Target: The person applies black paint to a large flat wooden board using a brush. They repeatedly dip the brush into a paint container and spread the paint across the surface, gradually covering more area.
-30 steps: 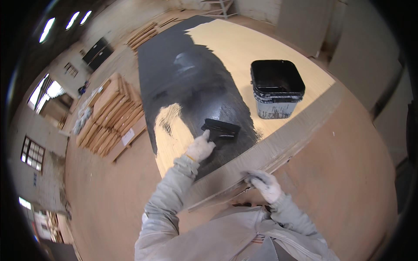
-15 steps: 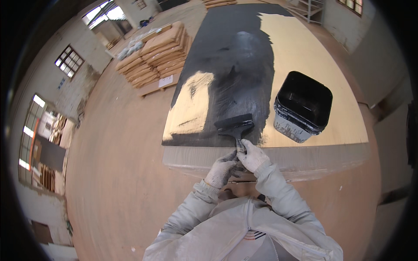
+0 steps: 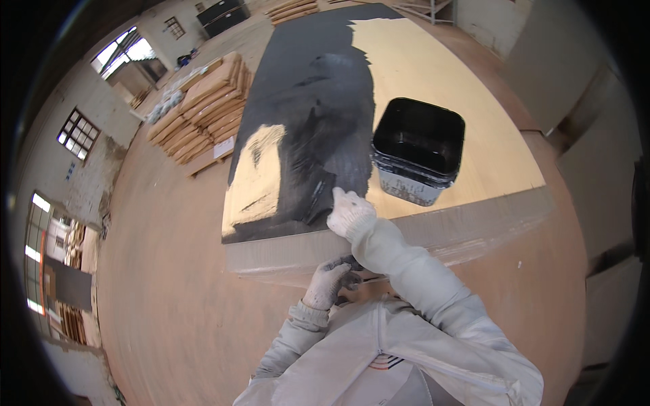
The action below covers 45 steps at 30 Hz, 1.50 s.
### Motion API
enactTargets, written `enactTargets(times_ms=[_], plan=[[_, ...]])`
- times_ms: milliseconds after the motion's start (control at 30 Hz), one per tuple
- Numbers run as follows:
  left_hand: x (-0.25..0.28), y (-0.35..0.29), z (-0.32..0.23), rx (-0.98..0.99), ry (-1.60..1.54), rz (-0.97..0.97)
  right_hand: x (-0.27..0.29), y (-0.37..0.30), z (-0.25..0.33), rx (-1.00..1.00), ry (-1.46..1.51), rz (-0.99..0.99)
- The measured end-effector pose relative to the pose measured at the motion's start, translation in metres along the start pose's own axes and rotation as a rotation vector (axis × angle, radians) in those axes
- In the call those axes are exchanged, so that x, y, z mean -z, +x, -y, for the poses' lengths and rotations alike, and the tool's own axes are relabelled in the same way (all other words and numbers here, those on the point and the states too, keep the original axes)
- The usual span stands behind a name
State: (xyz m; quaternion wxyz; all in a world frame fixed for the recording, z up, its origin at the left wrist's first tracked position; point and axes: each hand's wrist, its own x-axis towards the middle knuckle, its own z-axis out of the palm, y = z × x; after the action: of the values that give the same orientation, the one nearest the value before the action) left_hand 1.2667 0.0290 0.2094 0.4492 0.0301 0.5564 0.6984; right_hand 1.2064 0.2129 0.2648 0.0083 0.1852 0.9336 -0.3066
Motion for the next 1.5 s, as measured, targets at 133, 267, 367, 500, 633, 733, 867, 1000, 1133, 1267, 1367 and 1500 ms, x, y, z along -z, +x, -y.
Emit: enactTargets(times_ms=[133, 267, 367, 500, 633, 733, 867, 1000, 1133, 1267, 1367, 1500], plan=[[-0.026, 0.016, -0.003, 0.062, 0.171, -0.041, 0.03, -0.003, 0.02, 0.056, -0.084, 0.074], [-0.05, 0.035, -0.022, -0.059, 0.185, 0.015, 0.088, -0.034, 0.021, 0.165, 0.02, -0.051], [-0.053, 0.056, -0.044, -0.174, -0.032, 0.095, 0.152, -0.051, -0.024, 0.407, 0.378, -0.214], [-0.063, 0.082, -0.1, -0.223, -0.141, 0.033, 0.244, -0.073, -0.064, 0.277, 0.584, -0.352], [-0.064, 0.106, -0.128, -0.215, -0.272, 0.096, 0.283, -0.074, -0.05, -0.048, -0.448, -0.622], [-0.068, 0.126, -0.137, -0.166, -0.342, 0.277, 0.293, -0.06, -0.058, 0.152, -0.812, -0.575], [-0.083, 0.139, -0.141, -0.165, -0.364, 0.361, 0.292, -0.024, -0.059, 0.285, -1.007, -0.244], [-0.11, 0.14, -0.152, -0.175, -0.288, 0.258, 0.28, 0.039, -0.079, 0.211, -1.155, 0.149], [-0.137, 0.136, -0.159, -0.174, -0.215, 0.023, 0.272, 0.081, -0.108, 0.296, -1.211, 0.308], [-0.145, 0.135, -0.156, -0.22, -0.179, -0.132, 0.27, 0.109, -0.121, 0.471, -1.27, 0.385], [-0.163, 0.14, -0.154, -0.194, -0.166, -0.217, 0.273, 0.122, -0.128, 0.451, -1.341, 0.456], [-0.183, 0.149, -0.151, -0.232, -0.157, -0.266, 0.293, 0.125, -0.134, 0.553, -1.264, 0.468]])
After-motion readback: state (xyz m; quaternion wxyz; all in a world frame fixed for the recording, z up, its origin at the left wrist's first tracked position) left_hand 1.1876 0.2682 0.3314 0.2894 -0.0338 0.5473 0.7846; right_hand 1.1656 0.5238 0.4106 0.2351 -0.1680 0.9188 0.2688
